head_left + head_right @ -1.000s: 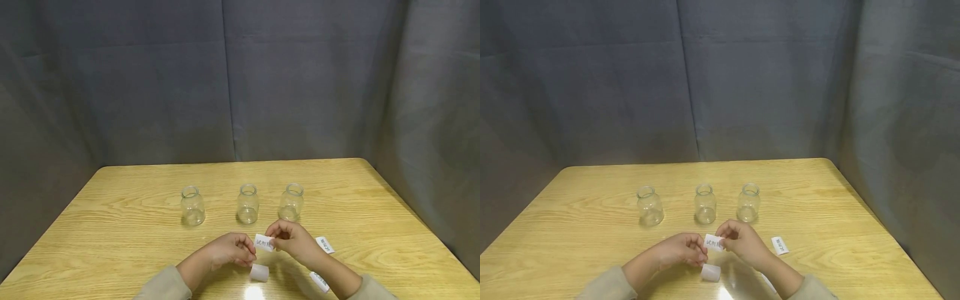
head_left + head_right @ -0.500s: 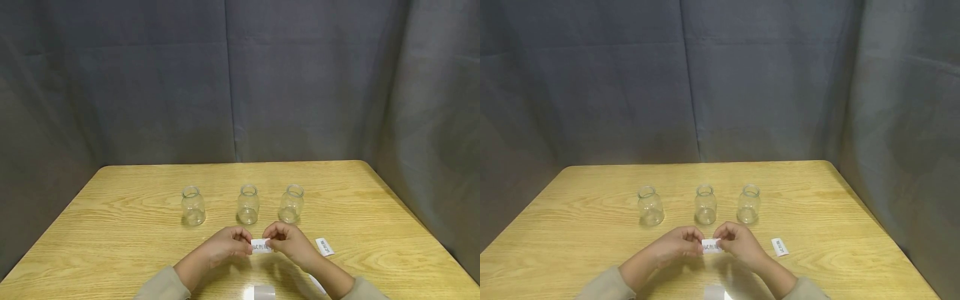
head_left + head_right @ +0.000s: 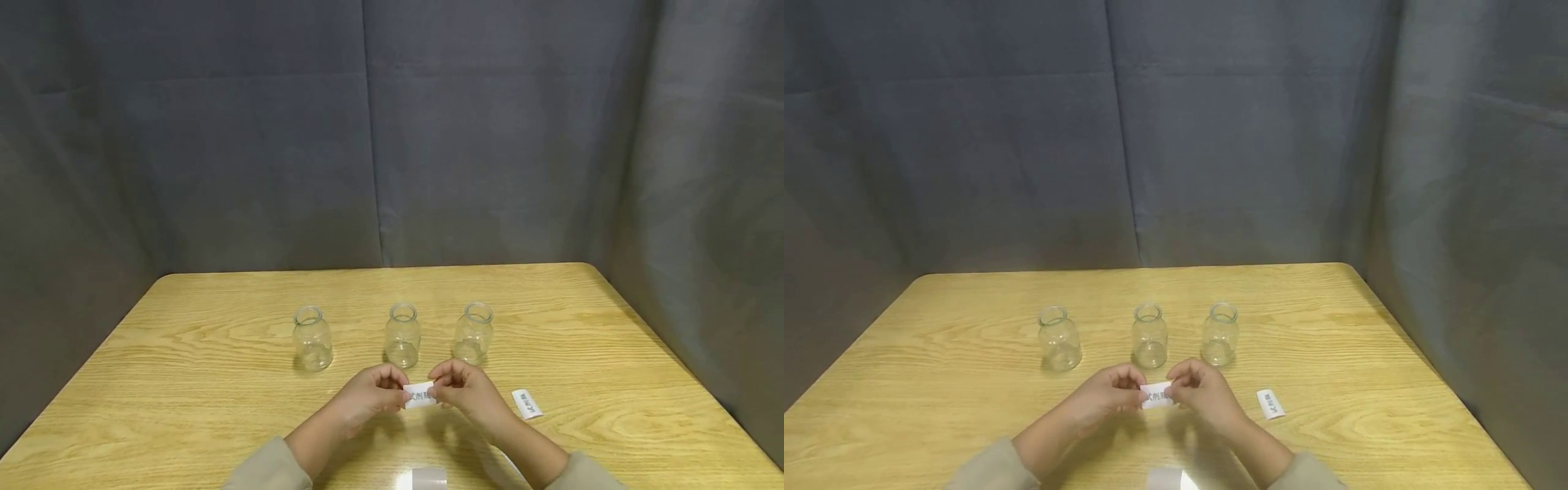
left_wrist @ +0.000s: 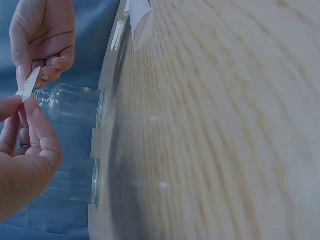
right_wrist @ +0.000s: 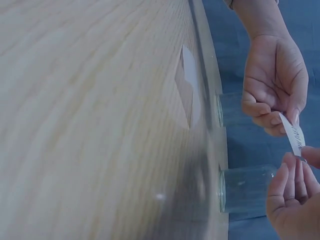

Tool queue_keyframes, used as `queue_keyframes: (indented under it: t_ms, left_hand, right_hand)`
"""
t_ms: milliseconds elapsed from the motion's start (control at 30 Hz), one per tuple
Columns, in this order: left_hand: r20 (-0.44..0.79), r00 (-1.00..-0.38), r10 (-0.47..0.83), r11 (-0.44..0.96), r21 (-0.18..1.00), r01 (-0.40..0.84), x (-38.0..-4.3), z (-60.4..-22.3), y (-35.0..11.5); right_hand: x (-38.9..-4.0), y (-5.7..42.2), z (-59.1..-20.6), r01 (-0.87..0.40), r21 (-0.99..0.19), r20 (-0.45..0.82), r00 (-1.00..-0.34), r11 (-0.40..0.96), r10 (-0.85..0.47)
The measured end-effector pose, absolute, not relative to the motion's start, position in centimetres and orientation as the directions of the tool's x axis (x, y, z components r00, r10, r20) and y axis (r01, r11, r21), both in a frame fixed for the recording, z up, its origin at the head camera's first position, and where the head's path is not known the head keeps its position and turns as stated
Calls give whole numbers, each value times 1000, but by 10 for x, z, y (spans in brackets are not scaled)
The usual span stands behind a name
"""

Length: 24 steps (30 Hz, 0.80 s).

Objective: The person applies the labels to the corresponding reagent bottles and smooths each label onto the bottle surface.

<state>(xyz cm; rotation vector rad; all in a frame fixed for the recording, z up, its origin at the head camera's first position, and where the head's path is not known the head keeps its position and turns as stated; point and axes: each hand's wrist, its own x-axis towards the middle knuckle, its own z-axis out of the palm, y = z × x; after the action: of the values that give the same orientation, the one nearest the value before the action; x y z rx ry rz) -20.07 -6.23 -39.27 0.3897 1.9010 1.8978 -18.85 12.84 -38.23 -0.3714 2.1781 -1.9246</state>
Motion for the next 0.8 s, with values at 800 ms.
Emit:
queue_keyframes:
  t_ms: [800]
  left_hand:
    - [-20,-944,329,79,997,6,-201,-401,-111]
  right_hand:
    - [-205,73,-396,-123,-990,89,-929,73,-358]
